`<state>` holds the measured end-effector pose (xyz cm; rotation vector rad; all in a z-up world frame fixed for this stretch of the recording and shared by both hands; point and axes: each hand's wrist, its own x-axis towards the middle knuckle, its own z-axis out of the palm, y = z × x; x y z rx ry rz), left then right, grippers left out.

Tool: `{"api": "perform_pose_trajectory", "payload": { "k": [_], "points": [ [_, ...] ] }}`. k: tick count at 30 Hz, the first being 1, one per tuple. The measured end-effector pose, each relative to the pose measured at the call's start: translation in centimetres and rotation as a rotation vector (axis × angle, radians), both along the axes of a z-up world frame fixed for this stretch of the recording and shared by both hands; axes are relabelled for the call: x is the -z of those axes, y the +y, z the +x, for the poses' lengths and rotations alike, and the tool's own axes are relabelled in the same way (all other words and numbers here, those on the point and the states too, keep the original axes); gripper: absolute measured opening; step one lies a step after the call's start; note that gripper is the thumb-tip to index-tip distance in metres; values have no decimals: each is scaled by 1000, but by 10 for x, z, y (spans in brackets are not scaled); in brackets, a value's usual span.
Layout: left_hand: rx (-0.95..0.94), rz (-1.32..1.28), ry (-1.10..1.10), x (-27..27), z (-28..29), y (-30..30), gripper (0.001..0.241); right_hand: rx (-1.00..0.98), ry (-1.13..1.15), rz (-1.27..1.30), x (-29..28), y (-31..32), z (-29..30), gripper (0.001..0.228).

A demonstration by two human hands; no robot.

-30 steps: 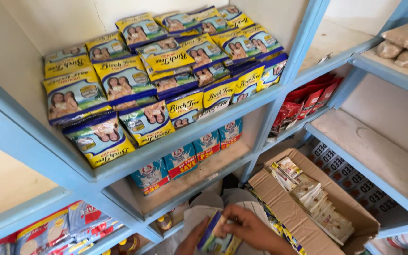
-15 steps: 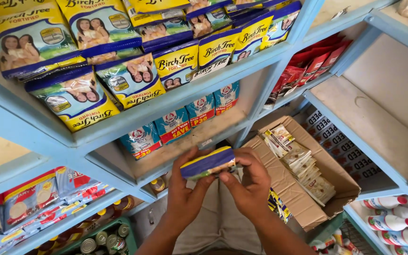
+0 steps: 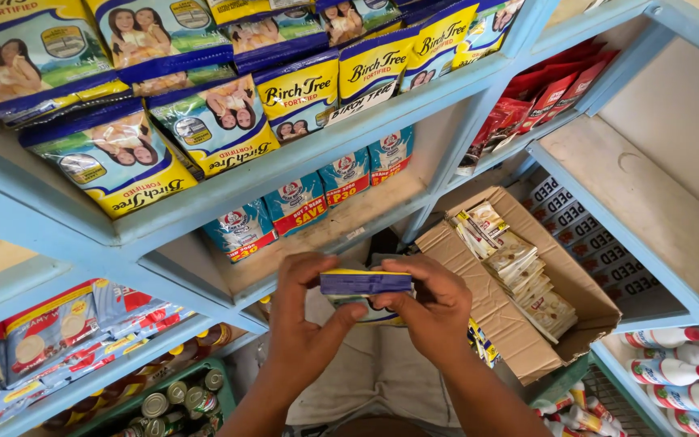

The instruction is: Restocking and organizing various grocery items, primarily milk powder sachets, on shop shelves.

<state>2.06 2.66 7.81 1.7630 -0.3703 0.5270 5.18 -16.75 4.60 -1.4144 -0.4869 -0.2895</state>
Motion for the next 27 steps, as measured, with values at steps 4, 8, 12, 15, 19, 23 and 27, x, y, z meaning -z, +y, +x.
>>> {"api": "perform_pose_trajectory", "payload": {
  "k": [4, 8, 12, 15, 19, 23, 27],
  "points": [
    [-125, -65, 162, 22, 1, -1, 66, 86, -147, -66, -15, 5, -5, 40],
    [-83, -282, 193, 28, -2, -4, 65, 112, -167, -77, -11, 6, -4, 43],
    [-84, -369, 156, 27, -2, -5, 46, 311, -316, -229, -19, 12, 2, 49],
    [-124, -272, 101, 13, 0, -5, 32, 369, -195, -343, -15, 13, 3, 55],
    [-151, -187, 146, 25, 5, -6, 29, 374, -145, -340, -2, 15, 8, 53],
    [-64, -381, 377, 53, 7, -7, 37, 365, -38, -483, 4, 16, 11, 62],
    [3, -455, 434, 57, 8, -6, 36, 197, 75, -354, 17, 12, 15, 65]
  ]
}}
